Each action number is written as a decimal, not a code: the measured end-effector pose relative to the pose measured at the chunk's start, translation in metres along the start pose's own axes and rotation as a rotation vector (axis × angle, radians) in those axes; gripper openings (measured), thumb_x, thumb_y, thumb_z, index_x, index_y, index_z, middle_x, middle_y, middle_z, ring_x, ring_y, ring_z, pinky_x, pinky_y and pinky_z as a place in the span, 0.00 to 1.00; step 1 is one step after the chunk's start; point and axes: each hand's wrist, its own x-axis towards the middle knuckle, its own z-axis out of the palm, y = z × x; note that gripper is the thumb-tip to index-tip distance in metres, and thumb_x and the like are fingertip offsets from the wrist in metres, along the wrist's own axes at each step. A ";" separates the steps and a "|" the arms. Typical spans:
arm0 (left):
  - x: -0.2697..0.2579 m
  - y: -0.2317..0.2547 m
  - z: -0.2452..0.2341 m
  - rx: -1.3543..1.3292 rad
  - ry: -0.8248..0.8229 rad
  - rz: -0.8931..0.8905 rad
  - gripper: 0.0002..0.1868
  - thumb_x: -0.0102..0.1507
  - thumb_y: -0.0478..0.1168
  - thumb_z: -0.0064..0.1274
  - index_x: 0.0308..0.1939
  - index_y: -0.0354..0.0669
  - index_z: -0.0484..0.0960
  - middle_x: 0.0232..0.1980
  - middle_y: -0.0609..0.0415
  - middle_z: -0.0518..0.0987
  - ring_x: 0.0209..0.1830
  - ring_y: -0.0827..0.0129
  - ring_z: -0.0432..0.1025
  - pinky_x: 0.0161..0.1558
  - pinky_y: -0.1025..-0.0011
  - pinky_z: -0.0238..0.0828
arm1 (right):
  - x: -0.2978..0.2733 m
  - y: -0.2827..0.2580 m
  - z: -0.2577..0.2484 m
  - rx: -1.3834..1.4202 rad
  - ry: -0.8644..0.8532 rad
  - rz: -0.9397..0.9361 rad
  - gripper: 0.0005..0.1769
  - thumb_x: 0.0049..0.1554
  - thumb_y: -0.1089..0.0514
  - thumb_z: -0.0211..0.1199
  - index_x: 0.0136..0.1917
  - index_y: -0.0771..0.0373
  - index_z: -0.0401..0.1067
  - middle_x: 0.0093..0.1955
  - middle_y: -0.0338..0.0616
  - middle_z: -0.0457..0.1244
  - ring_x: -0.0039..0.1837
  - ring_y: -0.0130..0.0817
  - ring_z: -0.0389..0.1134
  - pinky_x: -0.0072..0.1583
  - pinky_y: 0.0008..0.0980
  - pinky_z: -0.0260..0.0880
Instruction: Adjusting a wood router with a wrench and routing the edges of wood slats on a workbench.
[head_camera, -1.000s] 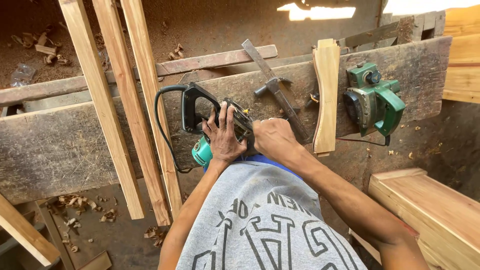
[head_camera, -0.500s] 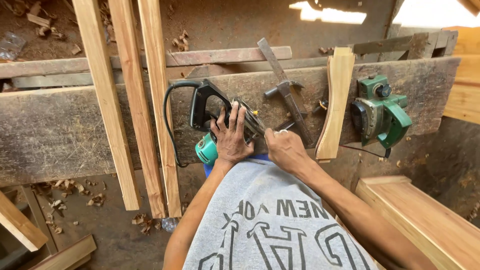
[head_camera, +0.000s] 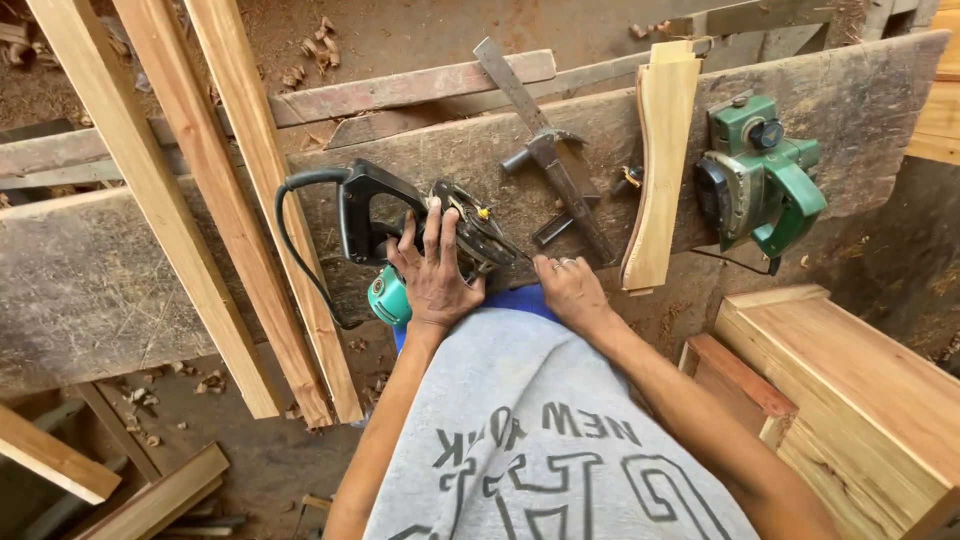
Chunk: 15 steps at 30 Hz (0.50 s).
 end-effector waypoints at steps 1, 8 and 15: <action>-0.001 -0.002 0.000 0.011 0.002 -0.002 0.60 0.43 0.51 0.69 0.77 0.49 0.58 0.80 0.52 0.56 0.77 0.43 0.51 0.69 0.38 0.44 | 0.000 0.015 0.022 -0.044 -0.122 0.054 0.10 0.64 0.67 0.51 0.57 0.67 0.69 0.34 0.49 0.66 0.37 0.40 0.68 0.41 0.41 0.64; -0.004 0.002 -0.005 0.013 -0.022 0.020 0.59 0.44 0.51 0.68 0.76 0.46 0.58 0.81 0.50 0.56 0.77 0.42 0.52 0.70 0.39 0.45 | 0.027 0.021 0.065 -0.134 0.086 0.090 0.18 0.53 0.62 0.55 0.58 0.68 0.68 0.34 0.52 0.66 0.39 0.50 0.69 0.42 0.47 0.68; -0.001 0.000 -0.002 0.011 0.015 0.034 0.59 0.47 0.54 0.69 0.77 0.44 0.56 0.81 0.48 0.55 0.77 0.41 0.51 0.70 0.36 0.43 | 0.003 0.023 0.058 -0.038 0.103 0.165 0.10 0.54 0.63 0.55 0.50 0.66 0.67 0.37 0.53 0.66 0.43 0.51 0.69 0.45 0.49 0.70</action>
